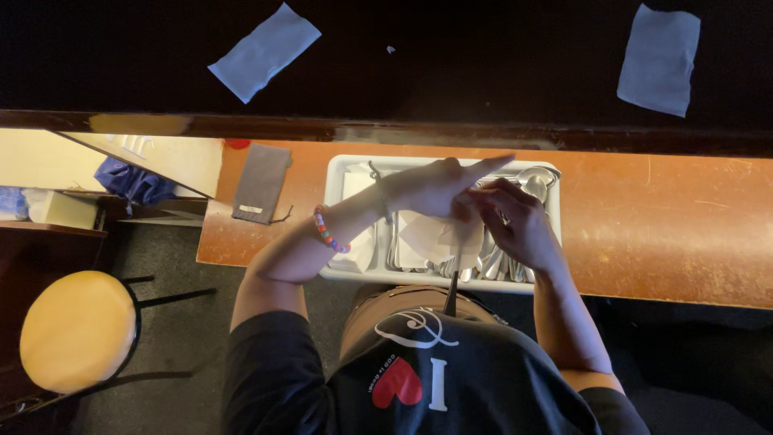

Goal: The person takes white napkins from a plastic organizer, places them on a dark wooden counter, and wraps individual metal spoons and forks into them, then places the completed bundles into a woven basket.

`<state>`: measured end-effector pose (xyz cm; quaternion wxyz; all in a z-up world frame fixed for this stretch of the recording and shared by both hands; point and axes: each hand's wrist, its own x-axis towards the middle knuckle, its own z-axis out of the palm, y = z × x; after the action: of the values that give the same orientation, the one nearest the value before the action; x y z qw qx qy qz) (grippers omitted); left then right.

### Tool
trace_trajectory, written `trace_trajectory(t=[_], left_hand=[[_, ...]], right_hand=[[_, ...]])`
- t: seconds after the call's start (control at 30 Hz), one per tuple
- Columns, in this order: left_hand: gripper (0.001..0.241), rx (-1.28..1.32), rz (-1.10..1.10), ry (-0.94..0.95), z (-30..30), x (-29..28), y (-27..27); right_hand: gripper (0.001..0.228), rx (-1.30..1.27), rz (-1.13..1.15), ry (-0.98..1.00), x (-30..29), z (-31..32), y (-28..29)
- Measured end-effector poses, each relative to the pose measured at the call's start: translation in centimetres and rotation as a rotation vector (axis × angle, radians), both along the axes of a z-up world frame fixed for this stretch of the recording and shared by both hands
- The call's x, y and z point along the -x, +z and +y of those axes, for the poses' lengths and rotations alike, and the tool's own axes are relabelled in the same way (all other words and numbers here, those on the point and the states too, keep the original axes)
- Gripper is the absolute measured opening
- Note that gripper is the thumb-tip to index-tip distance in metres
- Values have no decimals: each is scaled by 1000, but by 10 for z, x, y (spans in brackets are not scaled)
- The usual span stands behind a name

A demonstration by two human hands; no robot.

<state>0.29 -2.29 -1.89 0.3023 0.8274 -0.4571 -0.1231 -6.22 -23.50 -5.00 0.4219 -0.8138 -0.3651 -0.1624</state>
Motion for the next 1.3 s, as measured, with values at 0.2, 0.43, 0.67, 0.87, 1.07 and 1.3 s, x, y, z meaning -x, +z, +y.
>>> trace_trajectory(t=[0.2,0.43,0.67,0.87,1.07,1.3], left_hand=[[43,-317,-48,248,2,14,-16],[24,-96,-109,554,5,59,-43],[33,237,-381,667,-22,94,-88],[47,191,-574,660,-36,108,-103],[41,436,-613,597,-21,112,-98],[41,569,664,338,23,55,-156]], right_hand=[[17,4,29,-82,-5,8,-16],[22,70,-15,-259,-7,23,-37],[18,-31,91,-9,-1,6,-23],[22,-52,153,-24,-4,6,-31],[22,-78,118,-133,-4,11,-35],[30,-133,85,-33,10,19,-26]])
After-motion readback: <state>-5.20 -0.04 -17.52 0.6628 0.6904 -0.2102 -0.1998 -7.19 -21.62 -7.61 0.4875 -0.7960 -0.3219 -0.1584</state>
